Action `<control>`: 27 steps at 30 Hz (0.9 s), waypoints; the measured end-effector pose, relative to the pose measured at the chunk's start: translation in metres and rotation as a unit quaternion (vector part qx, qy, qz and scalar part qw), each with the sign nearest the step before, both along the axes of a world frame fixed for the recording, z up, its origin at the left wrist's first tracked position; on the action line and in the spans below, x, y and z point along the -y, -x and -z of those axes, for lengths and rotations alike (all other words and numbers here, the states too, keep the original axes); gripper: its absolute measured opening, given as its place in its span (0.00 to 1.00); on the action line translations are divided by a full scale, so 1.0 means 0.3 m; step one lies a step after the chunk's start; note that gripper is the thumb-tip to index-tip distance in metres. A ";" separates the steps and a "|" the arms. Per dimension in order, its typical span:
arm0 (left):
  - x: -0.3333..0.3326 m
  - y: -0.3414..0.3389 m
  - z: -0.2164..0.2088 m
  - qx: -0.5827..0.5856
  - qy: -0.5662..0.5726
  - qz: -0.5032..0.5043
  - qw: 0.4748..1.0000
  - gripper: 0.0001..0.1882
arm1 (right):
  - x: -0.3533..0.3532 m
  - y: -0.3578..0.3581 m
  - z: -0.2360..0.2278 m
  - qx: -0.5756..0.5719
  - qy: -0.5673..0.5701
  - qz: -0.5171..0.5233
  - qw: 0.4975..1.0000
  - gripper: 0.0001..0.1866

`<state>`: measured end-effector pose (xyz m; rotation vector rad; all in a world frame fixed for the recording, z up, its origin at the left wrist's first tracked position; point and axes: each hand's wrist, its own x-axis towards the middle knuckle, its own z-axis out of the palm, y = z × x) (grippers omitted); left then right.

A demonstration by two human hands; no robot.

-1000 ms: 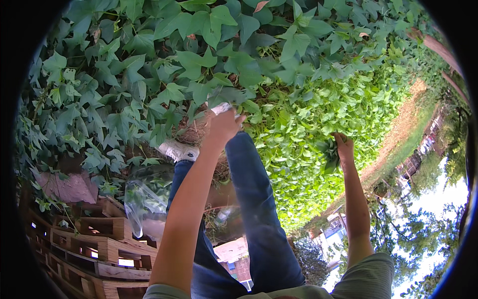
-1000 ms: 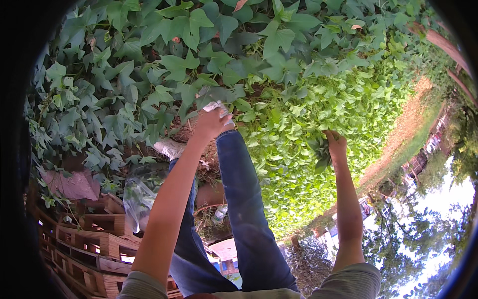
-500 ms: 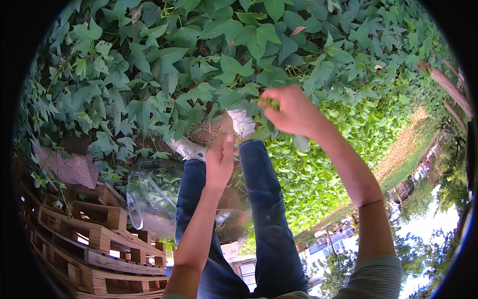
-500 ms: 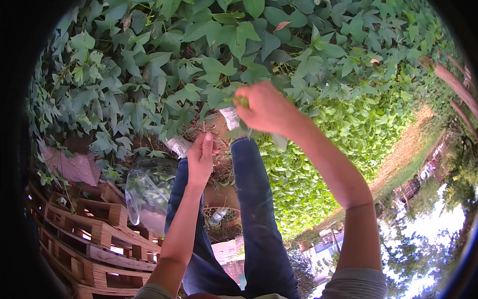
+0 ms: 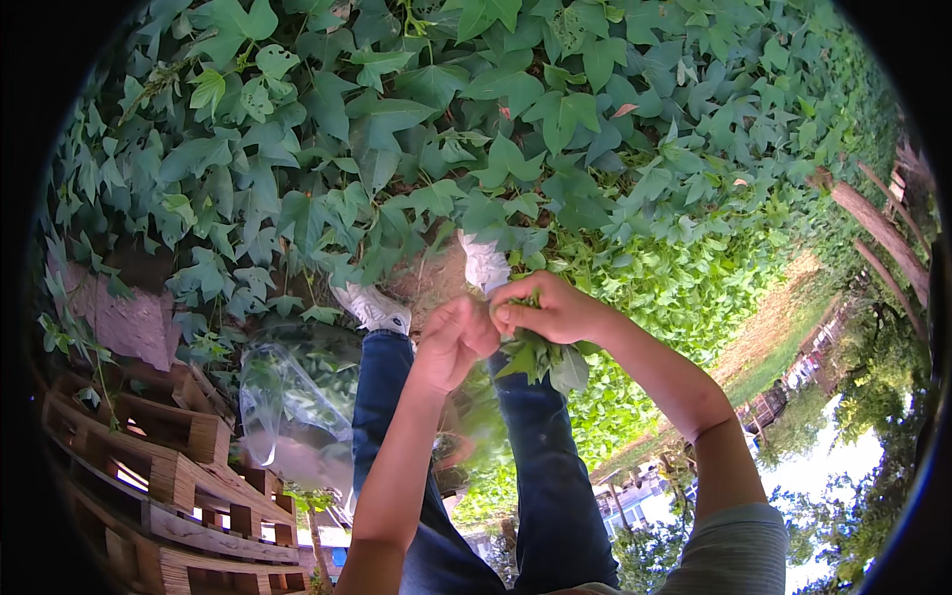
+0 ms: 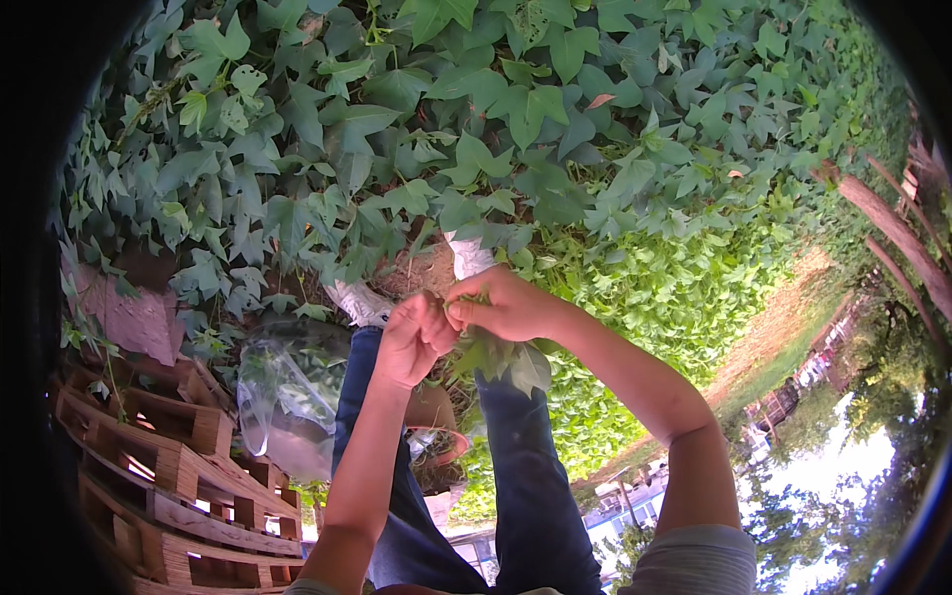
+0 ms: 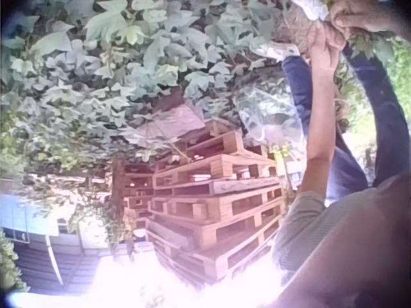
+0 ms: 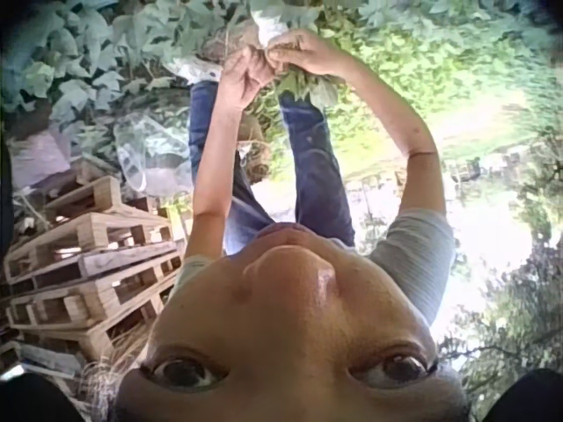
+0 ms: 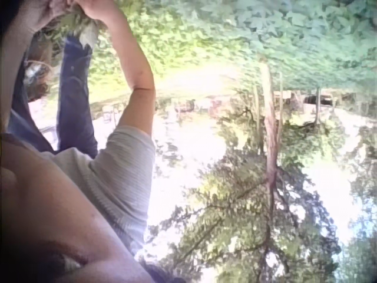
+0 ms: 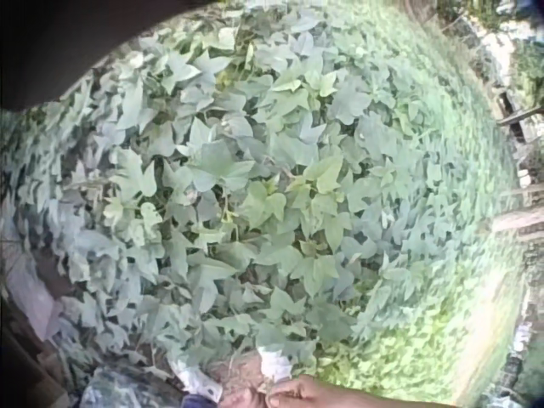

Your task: The person picks green leaves from a dense patch of ground-covering plants and places them into a clear plastic bag. The person repeatedly reaches into the foliage, plucks leaves by hand, and adds them to the bag, which gradually fills.

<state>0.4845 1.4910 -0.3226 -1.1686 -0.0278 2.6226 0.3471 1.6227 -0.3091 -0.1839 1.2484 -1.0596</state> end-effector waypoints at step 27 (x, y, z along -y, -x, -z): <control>-0.010 -0.223 0.086 -0.148 0.583 0.689 0.404 0.20 | -0.051 0.659 0.538 -0.134 -0.393 0.062 0.908 0.19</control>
